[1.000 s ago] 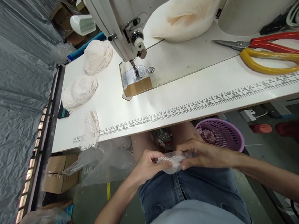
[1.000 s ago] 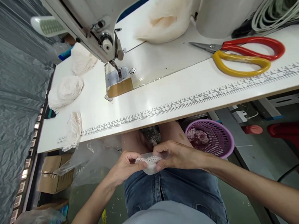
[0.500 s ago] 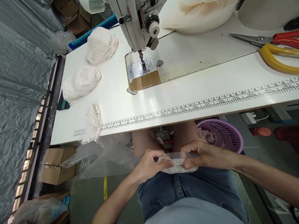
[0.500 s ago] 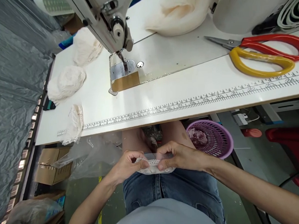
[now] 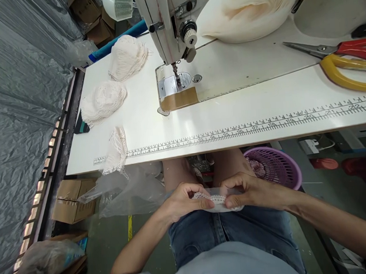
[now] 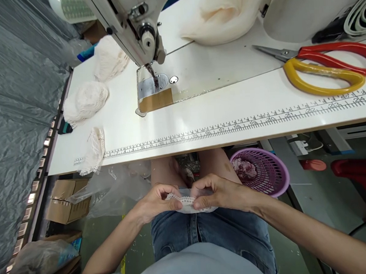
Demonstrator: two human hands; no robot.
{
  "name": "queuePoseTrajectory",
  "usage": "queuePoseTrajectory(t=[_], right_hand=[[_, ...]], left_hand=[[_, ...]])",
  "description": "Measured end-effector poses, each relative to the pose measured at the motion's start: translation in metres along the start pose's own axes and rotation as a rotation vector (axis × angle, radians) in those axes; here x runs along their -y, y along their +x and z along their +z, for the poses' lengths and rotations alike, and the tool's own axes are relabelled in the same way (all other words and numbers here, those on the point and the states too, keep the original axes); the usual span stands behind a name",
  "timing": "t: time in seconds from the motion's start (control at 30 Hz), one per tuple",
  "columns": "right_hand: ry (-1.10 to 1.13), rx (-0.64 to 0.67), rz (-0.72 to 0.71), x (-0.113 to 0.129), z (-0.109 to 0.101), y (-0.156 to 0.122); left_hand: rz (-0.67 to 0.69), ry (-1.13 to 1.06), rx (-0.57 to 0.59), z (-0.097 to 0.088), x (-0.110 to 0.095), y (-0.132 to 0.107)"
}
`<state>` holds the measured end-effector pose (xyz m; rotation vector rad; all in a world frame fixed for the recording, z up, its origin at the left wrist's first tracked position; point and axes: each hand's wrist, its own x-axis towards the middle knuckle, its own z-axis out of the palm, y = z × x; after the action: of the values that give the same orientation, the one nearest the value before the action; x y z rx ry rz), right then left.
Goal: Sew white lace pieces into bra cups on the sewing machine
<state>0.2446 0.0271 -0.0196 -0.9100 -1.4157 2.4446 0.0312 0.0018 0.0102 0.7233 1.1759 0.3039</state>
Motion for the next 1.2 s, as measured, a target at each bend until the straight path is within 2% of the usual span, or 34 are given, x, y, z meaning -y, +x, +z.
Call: queuePoseTrajectory(t=[0.1, 0.3, 0.4, 0.47, 0.5, 0.53, 0.57, 0.63, 0.67, 0.73, 0.83, 0.9, 1.07, 1.2], right_hand=[[0.004, 0.004, -0.006, 0.0, 0.001, 0.001], [0.032, 0.066, -0.029, 0.005, -0.004, -0.007], [-0.02, 0.155, -0.067, 0.013, -0.011, -0.021], [-0.055, 0.267, -0.176, 0.02, -0.014, -0.028], [-0.066, 0.279, -0.245, 0.022, -0.013, -0.028], [-0.079, 0.25, -0.322, 0.023, -0.011, -0.027], [-0.105, 0.133, -0.4, 0.024, -0.008, -0.023], [-0.308, -0.194, -0.547, 0.022, 0.002, -0.012], [-0.411, -0.282, -0.615, 0.021, 0.007, -0.005], [-0.55, -0.376, -0.803, 0.018, 0.014, 0.005], [-0.632, -0.406, -1.006, 0.017, 0.016, 0.011], [-0.697, -0.409, -1.011, 0.018, 0.013, 0.01], [-0.881, -0.416, -0.882, 0.025, 0.007, 0.004], [-1.046, -0.504, -0.884, 0.047, 0.001, 0.002]], left_hand=[[-0.023, 0.005, 0.01, 0.002, 0.001, 0.002], [0.035, -0.074, 0.047, 0.005, -0.004, -0.002], [0.109, -0.077, 0.136, 0.007, -0.019, -0.016], [0.167, -0.055, 0.244, 0.009, -0.033, -0.026], [0.183, -0.036, 0.299, 0.009, -0.039, -0.029], [0.191, -0.022, 0.336, 0.01, -0.044, -0.03], [0.191, -0.017, 0.347, 0.009, -0.048, -0.03], [0.163, -0.043, 0.282, 0.007, -0.052, -0.025], [0.142, -0.063, 0.228, 0.005, -0.052, -0.022], [0.09, -0.083, 0.155, 0.0, -0.052, -0.016], [0.048, -0.06, 0.127, -0.006, -0.051, -0.013], [0.047, -0.035, 0.128, -0.008, -0.052, -0.013], [0.096, 0.058, 0.16, -0.013, -0.064, -0.017], [0.184, 0.136, 0.073, -0.031, -0.099, -0.027]])
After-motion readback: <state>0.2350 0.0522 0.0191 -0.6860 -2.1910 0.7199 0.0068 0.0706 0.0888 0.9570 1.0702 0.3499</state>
